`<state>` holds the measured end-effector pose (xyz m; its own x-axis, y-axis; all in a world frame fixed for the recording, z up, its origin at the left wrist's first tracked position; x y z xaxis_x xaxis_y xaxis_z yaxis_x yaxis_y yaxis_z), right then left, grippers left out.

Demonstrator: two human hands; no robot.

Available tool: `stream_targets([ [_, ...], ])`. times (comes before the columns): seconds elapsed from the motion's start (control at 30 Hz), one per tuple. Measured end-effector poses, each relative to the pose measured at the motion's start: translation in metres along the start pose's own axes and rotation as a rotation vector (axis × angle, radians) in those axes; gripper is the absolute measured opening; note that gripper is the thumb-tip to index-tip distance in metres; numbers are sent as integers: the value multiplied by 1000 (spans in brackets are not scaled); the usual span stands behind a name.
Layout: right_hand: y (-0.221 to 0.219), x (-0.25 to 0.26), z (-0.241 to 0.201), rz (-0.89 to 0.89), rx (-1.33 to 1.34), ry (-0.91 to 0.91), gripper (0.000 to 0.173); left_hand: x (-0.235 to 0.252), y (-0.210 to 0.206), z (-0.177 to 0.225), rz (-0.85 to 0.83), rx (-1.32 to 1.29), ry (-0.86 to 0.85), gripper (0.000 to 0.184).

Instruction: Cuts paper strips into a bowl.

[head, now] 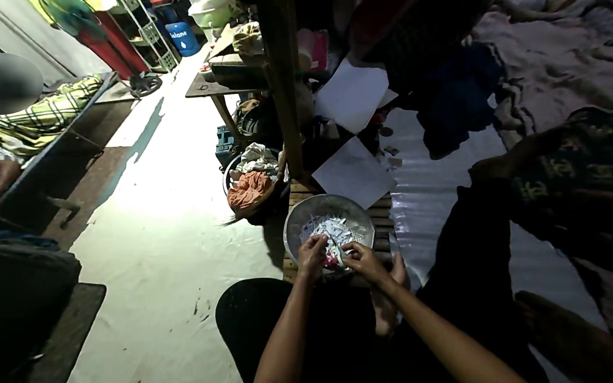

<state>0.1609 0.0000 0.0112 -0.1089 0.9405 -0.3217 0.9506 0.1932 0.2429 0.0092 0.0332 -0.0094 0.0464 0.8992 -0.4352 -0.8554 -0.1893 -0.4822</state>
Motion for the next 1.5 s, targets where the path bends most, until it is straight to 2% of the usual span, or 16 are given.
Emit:
stream_targets([
  [0.67, -5, -2, 5, 82, 166, 100, 25, -2, -4, -1, -52, -61, -11, 10],
  [0.83, -6, -1, 2, 78, 190, 116, 22, -3, -5, 3, -39, -89, -33, 12],
  [1.07, -5, 0, 4, -47, 114, 109, 33, -2, -2, 2, -37, -87, -73, 12],
  [1.5, 2, 1, 1, 11, 148, 88, 30, -5, -8, 2, -64, -12, -61, 12],
])
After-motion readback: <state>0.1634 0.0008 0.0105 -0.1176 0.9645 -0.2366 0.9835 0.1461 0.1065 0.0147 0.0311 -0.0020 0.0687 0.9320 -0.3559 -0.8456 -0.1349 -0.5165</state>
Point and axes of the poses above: each hand's wrist, its own x-axis towards the middle knuckle, its own y-axis out of the back of the hand, z = x × y, the point moved 3 cm from there along x, towards the middle knuckle, and after that the axes turned 8 degrees about -x, right-handed, at the moved point
